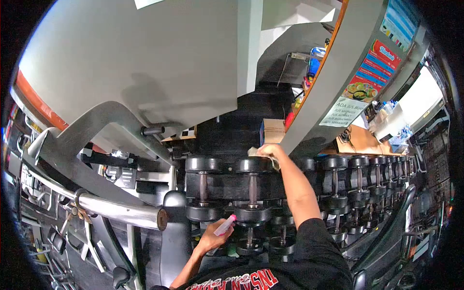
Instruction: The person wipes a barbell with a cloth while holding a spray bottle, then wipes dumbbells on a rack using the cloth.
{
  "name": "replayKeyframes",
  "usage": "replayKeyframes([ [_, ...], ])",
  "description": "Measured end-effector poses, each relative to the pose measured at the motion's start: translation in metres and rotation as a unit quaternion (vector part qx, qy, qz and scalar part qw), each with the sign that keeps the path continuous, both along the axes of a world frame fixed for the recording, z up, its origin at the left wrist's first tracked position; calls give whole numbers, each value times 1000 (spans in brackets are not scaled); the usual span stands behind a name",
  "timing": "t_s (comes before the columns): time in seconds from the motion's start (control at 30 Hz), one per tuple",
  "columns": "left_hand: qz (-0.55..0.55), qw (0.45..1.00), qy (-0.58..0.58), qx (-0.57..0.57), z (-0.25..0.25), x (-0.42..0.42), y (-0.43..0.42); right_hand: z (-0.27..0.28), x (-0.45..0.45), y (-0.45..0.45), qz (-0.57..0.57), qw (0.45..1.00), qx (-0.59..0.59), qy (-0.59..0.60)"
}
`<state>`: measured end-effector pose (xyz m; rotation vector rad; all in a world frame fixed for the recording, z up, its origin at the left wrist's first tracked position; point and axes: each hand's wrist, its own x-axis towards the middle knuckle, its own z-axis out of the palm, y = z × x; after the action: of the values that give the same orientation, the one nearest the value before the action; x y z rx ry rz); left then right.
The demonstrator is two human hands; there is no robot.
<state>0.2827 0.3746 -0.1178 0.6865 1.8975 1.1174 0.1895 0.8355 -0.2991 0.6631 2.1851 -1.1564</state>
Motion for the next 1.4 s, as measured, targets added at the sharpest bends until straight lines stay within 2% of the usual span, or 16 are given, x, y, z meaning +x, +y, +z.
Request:
replayKeyframes([
  [0.13,29,999,-26,30,-3,0,-7,59,-29,-48,82,989,98,-70],
  [0.43,8,999,-14,47,-8,1,-9,148,-26,-97,211,969,-56,114],
  [0.5,-3,999,-6,47,-6,0,-8,186,-8,-113,301,927,102,198],
  [0.63,-17,999,-9,50,-6,2,-12,208,50,-136,157,955,150,200],
  [0.7,-9,998,-38,49,-7,3,-15,183,88,-144,75,877,211,426],
  [0.77,11,986,61,154,-12,3,-16,145,120,-152,-41,836,236,494],
  [0.87,22,994,-19,109,-4,-1,-20,109,157,-181,-295,833,214,417],
  [0.93,23,995,-38,90,-9,-5,-25,87,174,-191,-360,845,204,338],
  [1.0,39,994,-46,96,-5,-5,-26,26,175,-175,-557,757,5,341],
  [1.03,37,993,-48,97,-1,-6,-26,4,170,-166,-663,631,-233,330],
  [1.1,57,991,-101,73,4,-7,-27,17,157,-159,-680,461,-481,307],
  [1.17,57,990,-82,97,-2,-8,-30,32,138,-156,-573,545,-517,327],
  [1.23,61,987,-105,101,-2,-9,-33,11,104,-142,-739,416,-449,281],
  [1.3,59,990,-76,106,-1,-9,-33,35,103,-152,-712,439,-454,307],
  [1.37,62,991,-48,108,-3,-10,-36,72,101,-167,-754,380,-444,299],
  [1.4,65,990,-59,108,-6,-10,-37,74,100,-170,-738,395,-445,318],
])
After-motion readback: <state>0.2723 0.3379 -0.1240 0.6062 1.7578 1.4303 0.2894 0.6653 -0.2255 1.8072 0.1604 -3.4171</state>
